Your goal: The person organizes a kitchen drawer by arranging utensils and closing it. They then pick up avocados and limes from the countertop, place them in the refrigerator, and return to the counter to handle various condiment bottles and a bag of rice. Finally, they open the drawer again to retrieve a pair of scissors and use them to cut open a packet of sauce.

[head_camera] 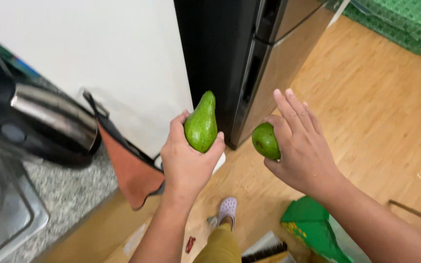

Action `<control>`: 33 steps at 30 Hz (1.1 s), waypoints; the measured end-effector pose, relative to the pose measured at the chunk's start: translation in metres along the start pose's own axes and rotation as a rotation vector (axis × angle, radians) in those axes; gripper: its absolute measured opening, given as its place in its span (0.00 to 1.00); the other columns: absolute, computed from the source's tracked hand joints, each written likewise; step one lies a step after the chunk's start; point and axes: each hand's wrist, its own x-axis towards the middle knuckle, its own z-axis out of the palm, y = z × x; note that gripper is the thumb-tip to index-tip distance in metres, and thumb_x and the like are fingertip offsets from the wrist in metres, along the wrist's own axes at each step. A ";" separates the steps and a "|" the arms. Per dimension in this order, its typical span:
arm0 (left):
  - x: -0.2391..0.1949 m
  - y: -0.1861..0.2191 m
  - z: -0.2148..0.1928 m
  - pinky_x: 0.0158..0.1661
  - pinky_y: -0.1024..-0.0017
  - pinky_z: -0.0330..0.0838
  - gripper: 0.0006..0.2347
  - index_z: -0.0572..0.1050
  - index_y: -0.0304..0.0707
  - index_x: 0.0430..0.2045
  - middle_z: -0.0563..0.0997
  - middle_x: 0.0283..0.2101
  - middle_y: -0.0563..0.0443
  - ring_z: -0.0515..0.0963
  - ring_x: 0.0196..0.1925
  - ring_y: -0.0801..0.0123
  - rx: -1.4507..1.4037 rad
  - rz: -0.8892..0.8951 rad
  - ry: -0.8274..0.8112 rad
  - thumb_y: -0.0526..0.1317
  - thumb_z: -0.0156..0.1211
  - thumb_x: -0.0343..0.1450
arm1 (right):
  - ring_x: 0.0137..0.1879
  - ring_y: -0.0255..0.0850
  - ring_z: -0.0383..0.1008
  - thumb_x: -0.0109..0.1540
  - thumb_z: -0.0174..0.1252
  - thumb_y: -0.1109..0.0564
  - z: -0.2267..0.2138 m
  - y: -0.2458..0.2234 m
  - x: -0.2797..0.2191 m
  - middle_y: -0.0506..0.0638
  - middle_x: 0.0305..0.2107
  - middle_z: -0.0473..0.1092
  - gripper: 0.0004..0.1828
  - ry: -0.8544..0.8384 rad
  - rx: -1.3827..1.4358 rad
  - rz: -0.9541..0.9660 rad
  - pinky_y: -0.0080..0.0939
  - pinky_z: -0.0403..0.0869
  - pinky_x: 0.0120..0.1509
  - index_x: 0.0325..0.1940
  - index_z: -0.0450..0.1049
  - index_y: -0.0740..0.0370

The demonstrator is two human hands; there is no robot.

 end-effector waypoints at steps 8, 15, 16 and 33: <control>0.088 0.007 0.046 0.55 0.60 0.73 0.32 0.68 0.25 0.55 0.69 0.65 0.21 0.78 0.59 0.42 -0.020 0.074 0.082 0.44 0.74 0.60 | 0.77 0.63 0.48 0.42 0.71 0.56 0.008 0.060 0.093 0.66 0.69 0.52 0.37 -0.008 -0.023 -0.108 0.62 0.52 0.77 0.54 0.68 0.65; 0.121 0.012 0.058 0.56 0.61 0.72 0.32 0.67 0.23 0.56 0.69 0.65 0.22 0.79 0.59 0.44 -0.041 0.026 0.135 0.44 0.72 0.60 | 0.76 0.64 0.50 0.42 0.71 0.53 0.008 0.087 0.141 0.66 0.69 0.54 0.38 -0.028 -0.049 -0.187 0.62 0.51 0.77 0.54 0.69 0.64; 0.123 0.012 0.059 0.56 0.61 0.72 0.32 0.67 0.23 0.56 0.69 0.65 0.22 0.79 0.59 0.44 -0.036 0.017 0.143 0.44 0.72 0.60 | 0.76 0.64 0.50 0.42 0.71 0.53 0.010 0.091 0.146 0.66 0.69 0.54 0.38 -0.032 -0.042 -0.197 0.62 0.51 0.77 0.54 0.69 0.64; 0.140 0.040 0.143 0.69 0.40 0.44 0.30 0.69 0.27 0.55 0.68 0.67 0.21 0.73 0.66 0.39 0.166 -0.066 0.405 0.44 0.75 0.63 | 0.68 0.63 0.62 0.43 0.72 0.50 0.025 0.187 0.209 0.67 0.65 0.59 0.38 -0.096 -0.004 -0.450 0.59 0.67 0.66 0.54 0.70 0.64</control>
